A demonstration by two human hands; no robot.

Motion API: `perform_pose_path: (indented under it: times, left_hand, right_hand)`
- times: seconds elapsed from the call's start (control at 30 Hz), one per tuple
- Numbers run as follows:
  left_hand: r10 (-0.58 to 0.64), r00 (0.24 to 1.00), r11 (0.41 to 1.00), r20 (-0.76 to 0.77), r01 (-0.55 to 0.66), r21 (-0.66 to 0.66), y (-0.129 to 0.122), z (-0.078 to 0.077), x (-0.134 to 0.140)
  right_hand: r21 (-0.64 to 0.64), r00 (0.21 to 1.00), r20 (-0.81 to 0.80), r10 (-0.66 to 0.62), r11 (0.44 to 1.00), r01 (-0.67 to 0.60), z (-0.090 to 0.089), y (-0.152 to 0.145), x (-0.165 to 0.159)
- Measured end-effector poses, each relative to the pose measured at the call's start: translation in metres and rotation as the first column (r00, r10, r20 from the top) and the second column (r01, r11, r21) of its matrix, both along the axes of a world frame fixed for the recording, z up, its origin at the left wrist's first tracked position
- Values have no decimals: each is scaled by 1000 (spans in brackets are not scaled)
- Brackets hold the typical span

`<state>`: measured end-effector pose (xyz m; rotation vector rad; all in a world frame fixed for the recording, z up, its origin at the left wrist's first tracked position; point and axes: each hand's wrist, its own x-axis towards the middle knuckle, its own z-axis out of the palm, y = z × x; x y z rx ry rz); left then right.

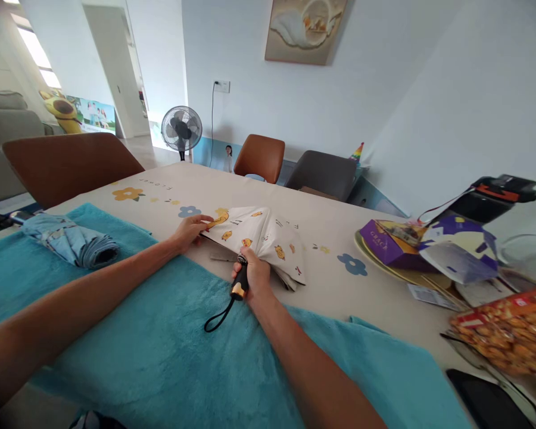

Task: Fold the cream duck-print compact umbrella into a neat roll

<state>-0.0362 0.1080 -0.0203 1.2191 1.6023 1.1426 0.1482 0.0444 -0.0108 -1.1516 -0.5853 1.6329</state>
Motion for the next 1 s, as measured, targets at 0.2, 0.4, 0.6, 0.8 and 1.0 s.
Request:
perform_pose_path:
  times: [0.2,0.4,0.6,0.8,1.0]
  left_hand:
    - [-60,803,993,-594,108,46,2,-6,-1]
    - [91,768,915,-634,188,358,-12,1,13]
    - [-235,880,772,-412,427,471,-28,15,65]
    - [-290,897,825,-332,411,388,-7,33,107]
    - [-224,974,928,-25,221,299,6,48,111]
  right_hand:
    - [-15,1000,-3,8,1000,-9,1,1,0]
    - [-36,993,121,15,999,-10,10,-9,-5]
    - [52,970,241,-15,999,3,4,-14,-11]
    - [117,953,302,-3,993,-34,-1,-16,-10]
    - [182,916,401,-9,981,-70,2,-21,-12]
